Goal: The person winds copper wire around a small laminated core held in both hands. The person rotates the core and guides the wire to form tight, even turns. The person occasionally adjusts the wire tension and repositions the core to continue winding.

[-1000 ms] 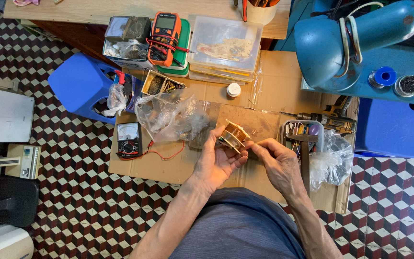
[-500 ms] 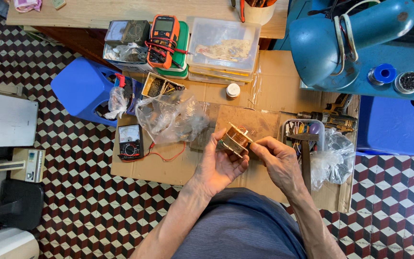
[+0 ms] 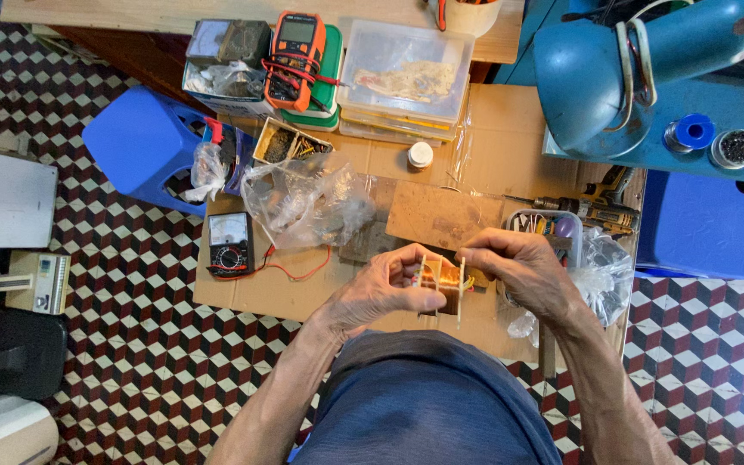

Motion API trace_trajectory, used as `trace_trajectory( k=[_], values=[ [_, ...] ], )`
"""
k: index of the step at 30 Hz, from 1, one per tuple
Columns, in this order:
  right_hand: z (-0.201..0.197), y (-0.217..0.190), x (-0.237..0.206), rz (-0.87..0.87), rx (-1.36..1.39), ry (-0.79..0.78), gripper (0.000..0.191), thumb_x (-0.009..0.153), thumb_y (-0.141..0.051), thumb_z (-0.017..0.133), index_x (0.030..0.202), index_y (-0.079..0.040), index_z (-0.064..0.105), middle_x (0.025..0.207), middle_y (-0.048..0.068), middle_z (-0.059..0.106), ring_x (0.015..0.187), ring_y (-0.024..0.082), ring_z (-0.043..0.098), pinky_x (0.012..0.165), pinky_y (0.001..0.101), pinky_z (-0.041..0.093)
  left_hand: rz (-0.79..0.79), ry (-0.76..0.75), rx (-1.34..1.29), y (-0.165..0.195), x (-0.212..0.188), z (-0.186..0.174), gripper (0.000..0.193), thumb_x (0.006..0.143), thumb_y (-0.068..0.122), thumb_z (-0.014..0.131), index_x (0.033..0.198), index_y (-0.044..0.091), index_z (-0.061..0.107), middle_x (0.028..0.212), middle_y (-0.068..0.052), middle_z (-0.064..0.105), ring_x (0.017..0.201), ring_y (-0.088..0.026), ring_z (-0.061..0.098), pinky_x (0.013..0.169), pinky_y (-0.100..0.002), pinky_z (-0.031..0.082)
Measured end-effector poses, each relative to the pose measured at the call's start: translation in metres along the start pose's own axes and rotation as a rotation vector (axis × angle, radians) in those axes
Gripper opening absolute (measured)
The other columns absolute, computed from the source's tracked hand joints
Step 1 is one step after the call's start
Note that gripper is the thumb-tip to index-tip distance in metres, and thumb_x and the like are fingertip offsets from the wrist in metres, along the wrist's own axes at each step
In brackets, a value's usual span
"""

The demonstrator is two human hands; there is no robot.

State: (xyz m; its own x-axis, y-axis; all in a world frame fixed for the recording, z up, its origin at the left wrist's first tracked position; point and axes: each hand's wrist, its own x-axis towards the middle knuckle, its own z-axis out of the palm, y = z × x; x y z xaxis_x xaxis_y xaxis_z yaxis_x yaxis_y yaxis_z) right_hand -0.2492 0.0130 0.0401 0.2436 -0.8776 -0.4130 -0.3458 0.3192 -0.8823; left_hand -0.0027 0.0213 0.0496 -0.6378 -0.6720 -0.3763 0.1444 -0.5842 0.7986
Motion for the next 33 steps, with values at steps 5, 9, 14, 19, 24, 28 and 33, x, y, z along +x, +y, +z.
trace_trajectory(
  k=[5, 9, 14, 19, 24, 28, 33],
  values=[
    [-0.01, -0.034, -0.008, -0.015, -0.246, 0.052, 0.02, 0.092, -0.023, 0.069, 0.097, -0.007, 0.08, 0.071, 0.0, 0.07, 0.06, 0.009, 0.057, 0.052, 0.0258, 0.046, 0.114, 0.095, 0.495, 0.013, -0.011, 0.01, 0.057, 0.075, 0.019, 0.083, 0.127, 0.006, 0.063, 0.112, -0.006, 0.074, 0.106, -0.013, 0.07, 0.098, -0.029, 0.057],
    [-0.004, -0.054, -0.019, 0.028, -0.297, 0.104, 0.02, 0.094, -0.022, 0.068, 0.096, -0.005, 0.078, 0.065, 0.004, 0.065, 0.057, 0.013, 0.055, 0.05, 0.0307, 0.043, 0.115, 0.182, 0.632, 0.012, -0.013, 0.017, 0.056, 0.077, 0.021, 0.082, 0.129, 0.01, 0.063, 0.111, -0.005, 0.077, 0.105, -0.013, 0.074, 0.096, -0.03, 0.058],
    [0.006, -0.064, -0.03, -0.216, -0.424, 0.166, 0.018, 0.093, -0.018, 0.068, 0.09, -0.001, 0.073, 0.068, 0.004, 0.066, 0.059, 0.012, 0.06, 0.052, 0.0301, 0.048, 0.397, 0.207, 0.689, -0.004, -0.006, 0.013, 0.059, 0.081, 0.015, 0.083, 0.133, 0.007, 0.056, 0.126, -0.009, 0.07, 0.117, -0.02, 0.07, 0.103, -0.033, 0.056],
    [0.015, -0.066, -0.041, -0.194, -0.403, 0.228, 0.014, 0.091, -0.014, 0.069, 0.088, 0.0, 0.072, 0.066, 0.006, 0.065, 0.055, 0.013, 0.06, 0.05, 0.0304, 0.047, 0.676, 0.283, 0.802, -0.016, 0.001, 0.006, 0.06, 0.081, 0.007, 0.084, 0.131, 0.007, 0.052, 0.138, -0.013, 0.06, 0.129, -0.027, 0.063, 0.108, -0.037, 0.054],
    [0.021, -0.06, -0.045, -0.138, -0.405, 0.289, 0.014, 0.09, -0.013, 0.07, 0.086, 0.0, 0.071, 0.065, 0.006, 0.066, 0.054, 0.012, 0.06, 0.049, 0.03, 0.047, 0.767, 0.341, 0.909, -0.019, 0.003, 0.004, 0.065, 0.075, 0.003, 0.085, 0.131, 0.008, 0.052, 0.136, -0.012, 0.061, 0.131, -0.03, 0.06, 0.11, -0.039, 0.052],
    [0.026, -0.051, -0.042, -0.066, -0.39, 0.311, 0.015, 0.09, -0.016, 0.071, 0.085, -0.001, 0.072, 0.064, 0.004, 0.067, 0.051, 0.01, 0.059, 0.045, 0.0283, 0.046, 0.82, 0.382, 0.953, -0.022, 0.006, 0.003, 0.066, 0.074, 0.005, 0.085, 0.131, 0.009, 0.052, 0.134, -0.011, 0.062, 0.129, -0.029, 0.06, 0.11, -0.04, 0.053],
    [0.034, -0.044, -0.04, -0.007, -0.361, 0.325, 0.015, 0.091, -0.017, 0.07, 0.089, -0.003, 0.075, 0.061, 0.003, 0.067, 0.049, 0.009, 0.056, 0.041, 0.0268, 0.043, 0.617, 0.487, 0.826, -0.028, 0.012, 0.006, 0.064, 0.078, 0.016, 0.087, 0.13, 0.008, 0.052, 0.126, -0.01, 0.065, 0.116, -0.026, 0.068, 0.1, -0.036, 0.057]
  ],
)
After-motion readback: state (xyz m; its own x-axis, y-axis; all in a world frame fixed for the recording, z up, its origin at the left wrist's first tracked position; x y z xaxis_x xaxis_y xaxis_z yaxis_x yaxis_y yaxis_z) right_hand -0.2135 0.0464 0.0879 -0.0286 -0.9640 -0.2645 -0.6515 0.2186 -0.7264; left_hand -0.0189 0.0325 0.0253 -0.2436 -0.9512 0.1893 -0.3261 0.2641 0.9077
